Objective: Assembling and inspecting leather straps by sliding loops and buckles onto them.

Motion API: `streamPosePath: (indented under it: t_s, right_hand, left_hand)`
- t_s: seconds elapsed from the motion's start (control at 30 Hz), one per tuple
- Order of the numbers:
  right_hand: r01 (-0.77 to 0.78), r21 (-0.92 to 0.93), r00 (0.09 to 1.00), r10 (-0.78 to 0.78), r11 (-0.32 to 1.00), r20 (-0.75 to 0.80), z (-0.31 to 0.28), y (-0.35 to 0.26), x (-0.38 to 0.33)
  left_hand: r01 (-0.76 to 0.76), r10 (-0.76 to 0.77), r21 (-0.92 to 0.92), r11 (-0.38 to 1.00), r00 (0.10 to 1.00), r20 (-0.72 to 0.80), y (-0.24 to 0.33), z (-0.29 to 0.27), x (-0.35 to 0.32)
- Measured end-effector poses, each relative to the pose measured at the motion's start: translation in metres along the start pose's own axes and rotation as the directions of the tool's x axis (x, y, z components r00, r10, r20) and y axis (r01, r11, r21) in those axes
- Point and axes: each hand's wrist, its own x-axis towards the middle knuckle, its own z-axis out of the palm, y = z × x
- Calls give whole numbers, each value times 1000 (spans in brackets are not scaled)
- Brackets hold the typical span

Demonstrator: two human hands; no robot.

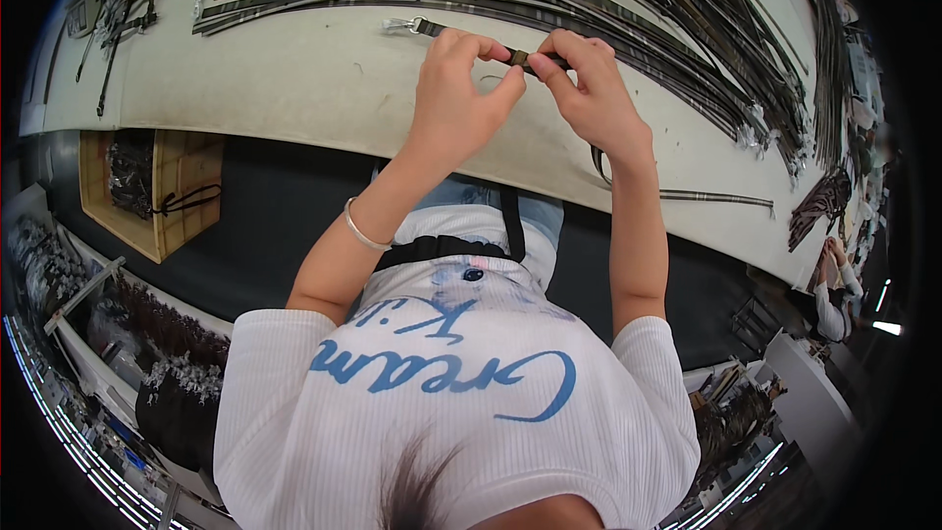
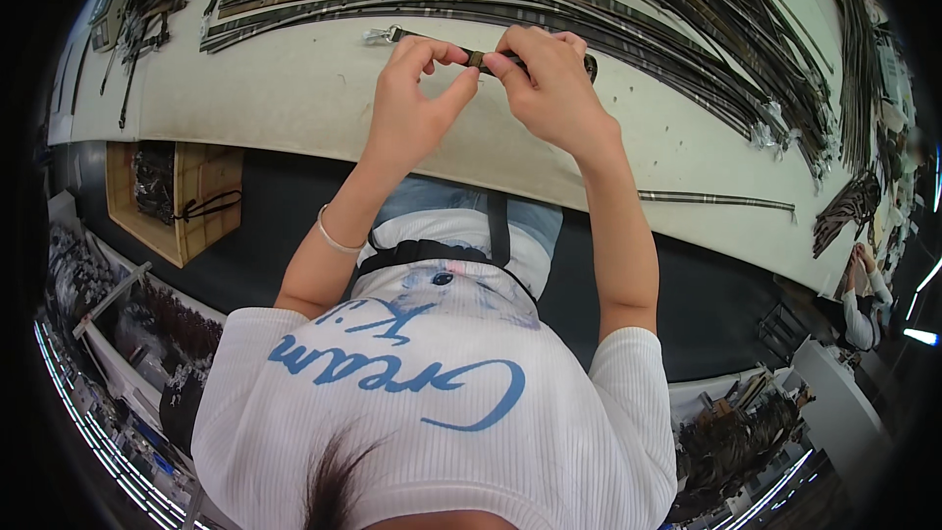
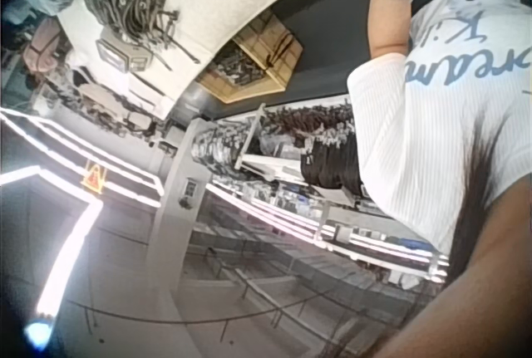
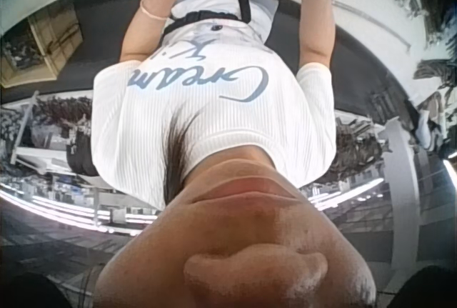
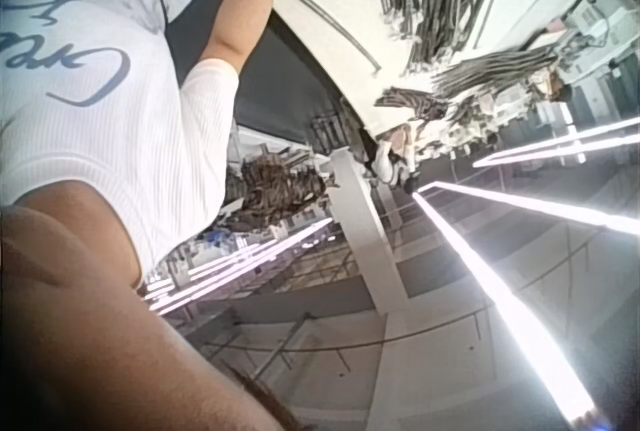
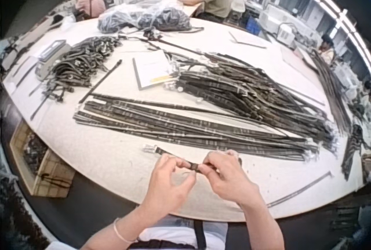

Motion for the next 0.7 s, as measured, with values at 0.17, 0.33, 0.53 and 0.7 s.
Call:
streamPosePath:
  t_s: [0.17, 0.33, 0.53, 0.7]
  right_hand:
    - [-8, -17, 1000, 7, 1000, -29, 7, -5, -2]
    - [16, -89, 982, -33, 996, -187, 20, -9, 0]
    - [88, -19, 948, -90, 996, -304, 26, 0, 0]
    - [89, 115, 955, -52, 989, -291, 26, -7, 5]
  left_hand:
    - [21, -23, 48, 999, 999, 43, 2, 0, 1]
    - [207, -214, -64, 976, 966, -144, 10, 21, -7]
    - [157, -245, -580, 799, 967, -75, 8, 22, -11]
    - [185, -284, -689, 701, 958, -31, 6, 17, -8]
